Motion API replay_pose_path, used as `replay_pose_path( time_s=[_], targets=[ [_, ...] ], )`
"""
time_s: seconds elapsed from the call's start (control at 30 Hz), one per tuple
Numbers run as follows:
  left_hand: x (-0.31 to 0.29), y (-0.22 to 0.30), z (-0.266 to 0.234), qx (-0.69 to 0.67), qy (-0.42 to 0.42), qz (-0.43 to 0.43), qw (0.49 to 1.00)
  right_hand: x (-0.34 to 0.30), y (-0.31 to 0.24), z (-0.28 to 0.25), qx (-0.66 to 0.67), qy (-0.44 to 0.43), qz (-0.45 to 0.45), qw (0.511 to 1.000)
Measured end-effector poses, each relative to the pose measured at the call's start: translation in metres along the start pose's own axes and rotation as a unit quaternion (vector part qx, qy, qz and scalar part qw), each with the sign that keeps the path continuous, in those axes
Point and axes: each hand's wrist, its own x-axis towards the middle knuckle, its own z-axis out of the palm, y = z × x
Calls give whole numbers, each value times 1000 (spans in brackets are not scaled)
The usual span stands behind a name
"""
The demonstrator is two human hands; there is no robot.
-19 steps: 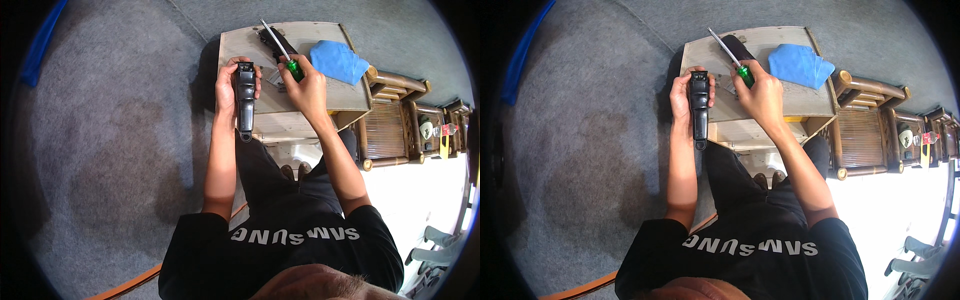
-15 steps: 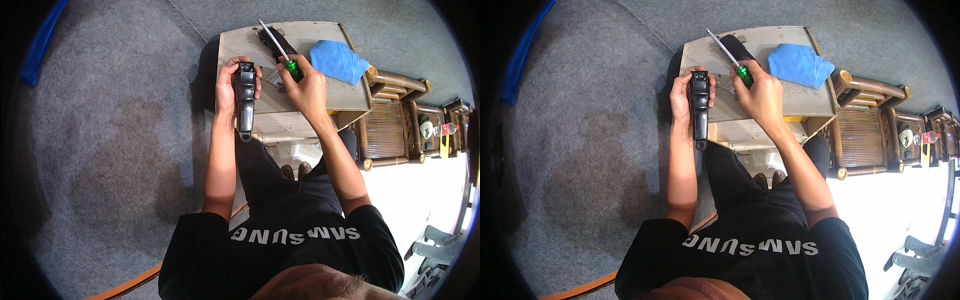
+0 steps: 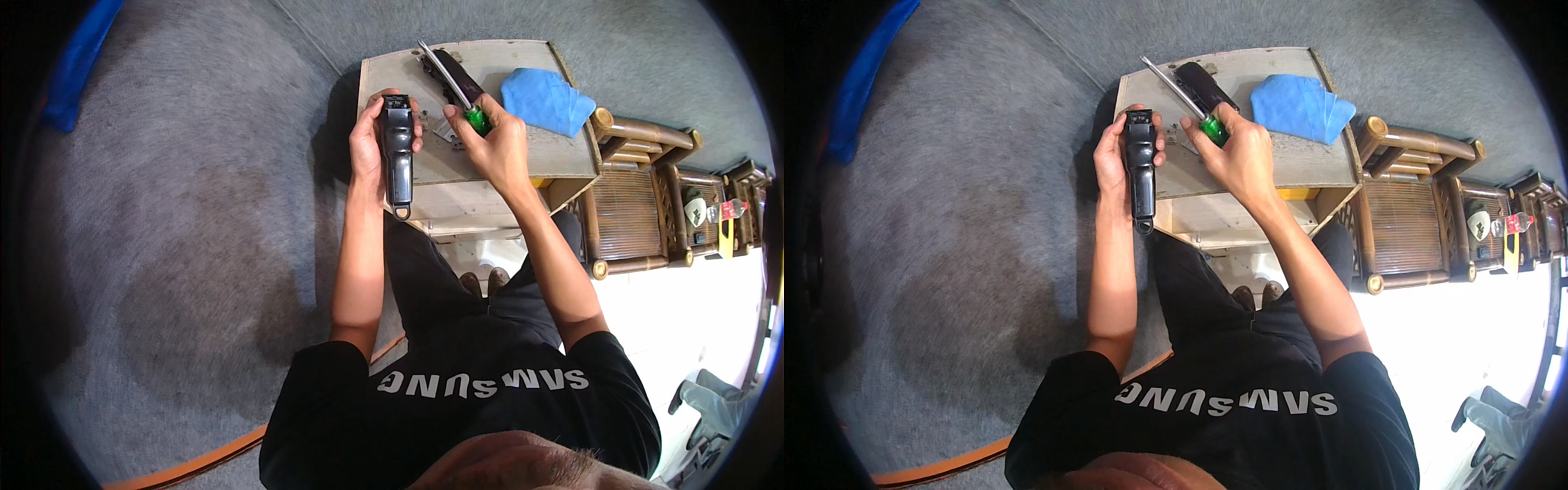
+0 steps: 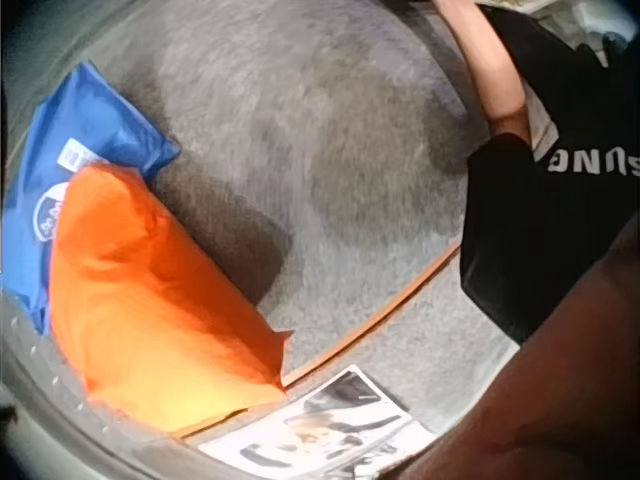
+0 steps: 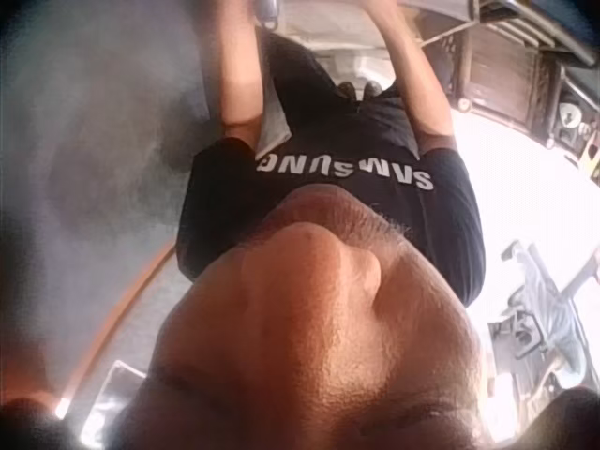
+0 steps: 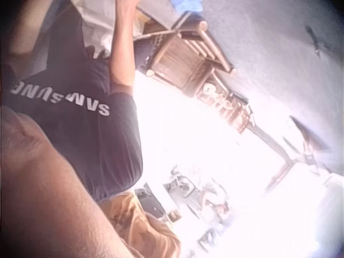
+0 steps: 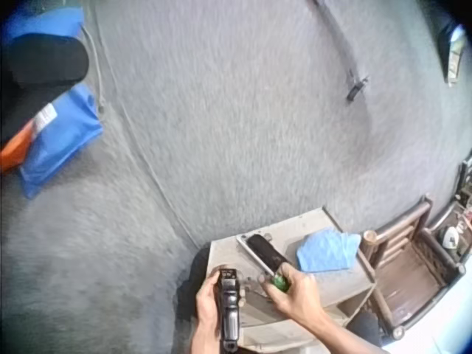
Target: The person disassembles hair clippers by using a screwdriver to remove screws from the casing and blade assembly, then pries open the housing to reveal the internal components.
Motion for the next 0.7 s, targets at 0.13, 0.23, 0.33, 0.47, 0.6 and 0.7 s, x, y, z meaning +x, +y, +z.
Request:
replay_pose_path(
  time_s=[0.13, 0.23, 0.33, 0.47, 0.6, 0.7],
  targets=[
    [-9, 2, 24, 65, 35, 73, 995, -22, -14, -13, 13, -10, -88, 996],
    [-28, 2, 49, 86, 36, 103, 990, -66, -46, -29, 66, -116, -8, 991],
    [-51, -9, 70, 149, 102, 116, 977, -105, -45, -27, 77, -134, -24, 988],
    [-80, -24, 79, 169, 169, 69, 969, -129, -41, -33, 113, -156, 83, 978],
    [-91, -31, 57, 81, 19, -49, 995, -141, -18, -34, 294, -170, 193, 920],
    [-93, -46, 51, 15, -31, -91, 995, -138, -23, -40, 513, -158, 302, 788]
  ],
)
